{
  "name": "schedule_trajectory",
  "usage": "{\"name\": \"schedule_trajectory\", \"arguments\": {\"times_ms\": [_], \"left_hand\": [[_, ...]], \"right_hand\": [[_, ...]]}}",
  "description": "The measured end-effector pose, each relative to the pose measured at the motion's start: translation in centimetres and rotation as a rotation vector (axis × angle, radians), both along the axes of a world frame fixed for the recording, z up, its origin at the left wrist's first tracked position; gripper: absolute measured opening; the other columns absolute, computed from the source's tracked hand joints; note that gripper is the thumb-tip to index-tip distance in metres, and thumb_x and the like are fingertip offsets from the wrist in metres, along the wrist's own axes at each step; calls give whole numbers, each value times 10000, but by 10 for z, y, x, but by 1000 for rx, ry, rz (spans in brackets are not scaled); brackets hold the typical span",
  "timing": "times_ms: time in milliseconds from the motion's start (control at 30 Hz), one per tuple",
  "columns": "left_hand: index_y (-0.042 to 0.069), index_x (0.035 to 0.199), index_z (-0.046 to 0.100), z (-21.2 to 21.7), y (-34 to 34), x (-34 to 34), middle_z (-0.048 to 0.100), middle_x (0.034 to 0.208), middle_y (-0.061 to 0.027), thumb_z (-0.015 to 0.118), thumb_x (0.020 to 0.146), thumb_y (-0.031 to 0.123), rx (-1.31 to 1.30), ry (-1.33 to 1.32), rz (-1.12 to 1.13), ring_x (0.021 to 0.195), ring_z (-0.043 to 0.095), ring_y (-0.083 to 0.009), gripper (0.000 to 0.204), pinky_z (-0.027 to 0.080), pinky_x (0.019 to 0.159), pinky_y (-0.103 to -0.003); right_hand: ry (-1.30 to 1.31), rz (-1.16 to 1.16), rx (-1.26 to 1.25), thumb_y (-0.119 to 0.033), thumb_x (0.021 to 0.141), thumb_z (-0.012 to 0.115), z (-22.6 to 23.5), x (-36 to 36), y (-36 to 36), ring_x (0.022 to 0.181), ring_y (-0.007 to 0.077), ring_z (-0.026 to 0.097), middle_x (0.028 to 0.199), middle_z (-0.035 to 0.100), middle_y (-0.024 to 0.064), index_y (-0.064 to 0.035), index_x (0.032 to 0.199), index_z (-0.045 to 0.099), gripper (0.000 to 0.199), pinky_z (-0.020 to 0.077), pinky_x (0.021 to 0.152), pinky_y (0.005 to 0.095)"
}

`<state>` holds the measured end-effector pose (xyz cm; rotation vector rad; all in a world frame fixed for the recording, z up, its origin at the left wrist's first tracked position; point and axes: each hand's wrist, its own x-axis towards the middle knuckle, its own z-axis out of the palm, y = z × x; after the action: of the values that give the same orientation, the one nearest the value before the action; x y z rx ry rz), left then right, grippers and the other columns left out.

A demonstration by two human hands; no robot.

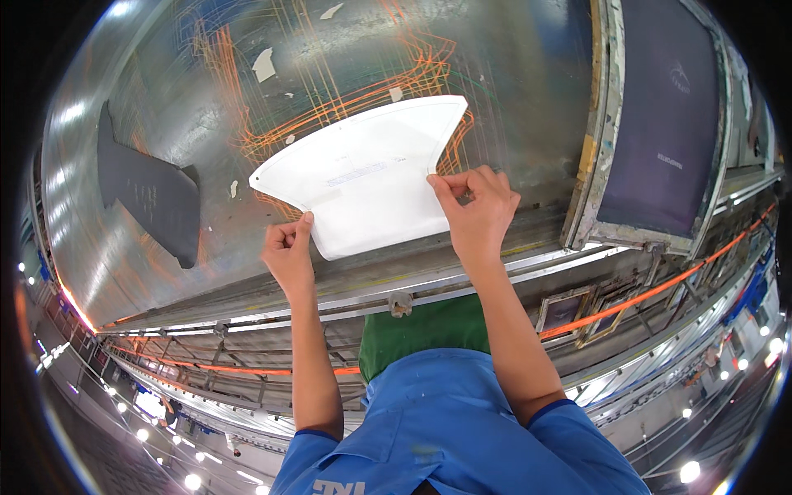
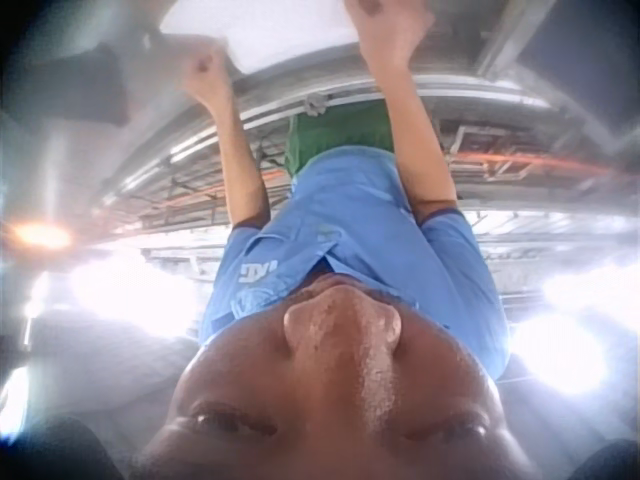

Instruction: The person handles a black cutout and a white cutout, positioning them against a metal frame. They then place a purple Osprey-branded panel into the frame and press it into place.

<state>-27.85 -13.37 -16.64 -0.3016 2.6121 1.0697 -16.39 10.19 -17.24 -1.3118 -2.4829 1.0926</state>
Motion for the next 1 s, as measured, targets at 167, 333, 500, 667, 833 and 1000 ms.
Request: {"name": "schedule_trajectory", "arguments": {"times_ms": [167, 333, 500, 667, 833, 1000], "left_hand": [[-22, 764, 706, 2, 0, 0, 395, 723, 41, 853, 843, 197, 4, 13, -8, 666, 324, -83, 275, 293, 596, -270], [-27, 751, 691, 4, 2, 2, 403, 713, 15, 858, 826, 192, 2, -2, 15, 661, 349, -106, 286, 317, 595, -288], [-4, 723, 680, 0, -2, 4, 440, 696, -28, 865, 788, 181, -20, 70, -12, 635, 393, -157, 270, 347, 590, -332], [19, 718, 678, 0, 2, 5, 483, 703, -32, 865, 778, 199, -86, 130, -60, 648, 438, -166, 267, 360, 615, -331], [59, 679, 654, 0, 1, 8, 504, 716, -32, 863, 784, 264, -137, 173, -87, 675, 486, -172, 311, 353, 650, -359], [133, 1116, 633, -2, 1, 12, 484, 760, 24, 836, 816, 321, -133, 99, -44, 748, 489, -158, 408, 304, 769, -384]], "right_hand": [[-9, 21, -13, -275, 805, 846, 2, -3, 0, 791, 175, 557, 738, 600, -78, -171, 736, 683, 205, 339, 798, 393], [-12, 42, 29, -280, 813, 838, 1, -2, 0, 789, 204, 564, 722, 579, -50, -167, 735, 675, 213, 349, 771, 405], [-27, 71, 47, -273, 819, 835, 3, -4, -3, 777, 212, 552, 730, 559, -20, -143, 756, 674, 216, 370, 736, 399], [-40, 78, 51, -270, 833, 838, 1, -2, -4, 741, 183, 511, 730, 535, -13, -110, 772, 673, 237, 381, 717, 368], [-18, 8, -9, -278, 860, 825, -2, -2, -5, 741, 167, 503, 737, 530, 9, -100, 902, 682, 232, 410, 771, 368], [7, 531, 471, -60, 895, 646, 21, -27, -9, 1157, 290, 547, 1270, 552, 151, -98, 1377, 614, 484, 396, 990, 446]]}}
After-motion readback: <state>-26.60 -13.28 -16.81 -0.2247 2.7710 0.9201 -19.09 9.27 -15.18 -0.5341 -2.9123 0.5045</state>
